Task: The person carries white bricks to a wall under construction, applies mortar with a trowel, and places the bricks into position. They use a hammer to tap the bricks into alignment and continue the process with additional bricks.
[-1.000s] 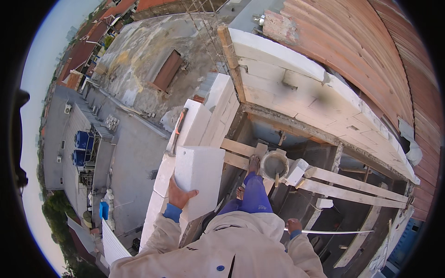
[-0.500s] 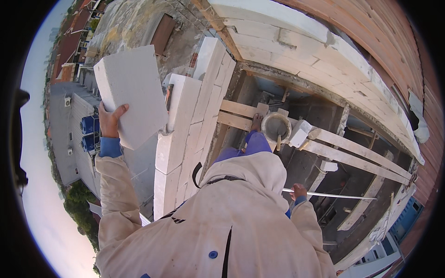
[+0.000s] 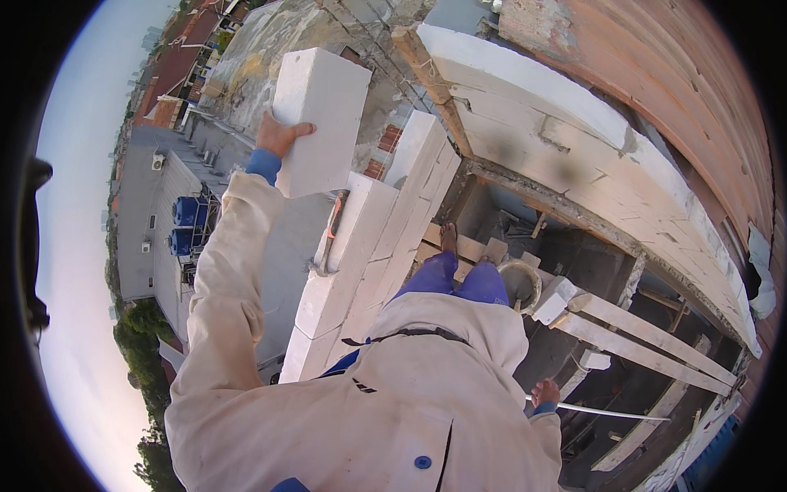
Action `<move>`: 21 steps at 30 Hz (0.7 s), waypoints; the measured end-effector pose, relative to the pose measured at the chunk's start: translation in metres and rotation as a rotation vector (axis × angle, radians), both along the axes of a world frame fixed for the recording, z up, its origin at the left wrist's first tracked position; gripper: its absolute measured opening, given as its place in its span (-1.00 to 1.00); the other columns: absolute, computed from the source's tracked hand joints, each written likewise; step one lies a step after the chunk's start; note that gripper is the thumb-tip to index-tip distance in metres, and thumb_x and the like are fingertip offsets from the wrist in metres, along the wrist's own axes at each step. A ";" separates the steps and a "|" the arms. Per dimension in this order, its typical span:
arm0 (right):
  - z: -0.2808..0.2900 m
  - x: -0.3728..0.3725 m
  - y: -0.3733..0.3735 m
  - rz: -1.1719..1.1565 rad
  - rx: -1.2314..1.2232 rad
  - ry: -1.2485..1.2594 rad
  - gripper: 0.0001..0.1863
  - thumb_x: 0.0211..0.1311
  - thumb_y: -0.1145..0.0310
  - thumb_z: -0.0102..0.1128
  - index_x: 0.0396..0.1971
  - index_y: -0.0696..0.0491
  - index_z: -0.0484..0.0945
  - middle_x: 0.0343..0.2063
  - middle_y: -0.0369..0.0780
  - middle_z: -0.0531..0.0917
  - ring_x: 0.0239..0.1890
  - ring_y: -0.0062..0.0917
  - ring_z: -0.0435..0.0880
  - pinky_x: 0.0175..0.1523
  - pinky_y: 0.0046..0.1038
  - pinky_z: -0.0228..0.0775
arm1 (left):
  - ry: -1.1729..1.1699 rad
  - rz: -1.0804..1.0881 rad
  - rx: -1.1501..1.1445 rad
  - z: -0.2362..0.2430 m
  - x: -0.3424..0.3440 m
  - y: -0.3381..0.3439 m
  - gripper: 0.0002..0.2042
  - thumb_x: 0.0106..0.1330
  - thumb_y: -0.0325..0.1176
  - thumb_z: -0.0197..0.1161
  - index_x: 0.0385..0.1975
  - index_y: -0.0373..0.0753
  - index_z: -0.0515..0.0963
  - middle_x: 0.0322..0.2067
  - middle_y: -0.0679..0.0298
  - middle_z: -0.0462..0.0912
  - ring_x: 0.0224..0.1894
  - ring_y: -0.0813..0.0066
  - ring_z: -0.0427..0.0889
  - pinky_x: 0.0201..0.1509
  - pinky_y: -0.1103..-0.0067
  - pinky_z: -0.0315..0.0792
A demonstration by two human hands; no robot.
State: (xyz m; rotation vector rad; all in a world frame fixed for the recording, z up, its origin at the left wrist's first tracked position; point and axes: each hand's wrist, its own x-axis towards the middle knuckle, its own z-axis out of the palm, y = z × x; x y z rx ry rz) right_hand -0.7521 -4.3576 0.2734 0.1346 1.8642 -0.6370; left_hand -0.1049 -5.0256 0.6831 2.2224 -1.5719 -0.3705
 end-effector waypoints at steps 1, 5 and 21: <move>-0.020 0.002 0.014 0.210 -0.026 0.062 -0.66 0.35 0.16 0.13 0.07 -0.10 0.55 -0.23 -0.19 0.71 -0.39 -0.37 0.66 -0.37 -0.26 0.44 | -0.049 0.007 -0.015 -0.009 -0.004 -0.008 0.13 -0.32 -0.04 0.70 0.26 -0.63 0.28 0.09 -0.26 0.59 0.10 -0.05 0.66 0.22 0.30 0.56; -0.088 0.019 0.071 1.206 -0.155 0.525 -0.71 0.32 0.14 0.19 -0.03 -0.10 0.61 -0.18 -0.12 0.72 -0.26 -0.25 0.70 -0.17 -0.17 0.53 | -0.035 -0.021 0.053 -0.029 -0.008 -0.028 0.11 -0.33 -0.04 0.70 0.25 -0.58 0.31 0.13 -0.23 0.56 0.16 -0.05 0.62 0.30 0.30 0.51; 0.023 0.156 -0.085 -0.060 0.007 -0.016 -0.67 0.40 0.18 0.12 0.09 -0.08 0.59 -0.15 -0.17 0.74 -0.31 -0.34 0.72 -0.24 -0.27 0.58 | -0.065 -0.191 0.122 -0.124 0.001 -0.107 0.09 -0.35 -0.05 0.72 0.17 -0.61 0.29 0.01 -0.23 0.64 0.01 -0.01 0.72 0.15 0.34 0.59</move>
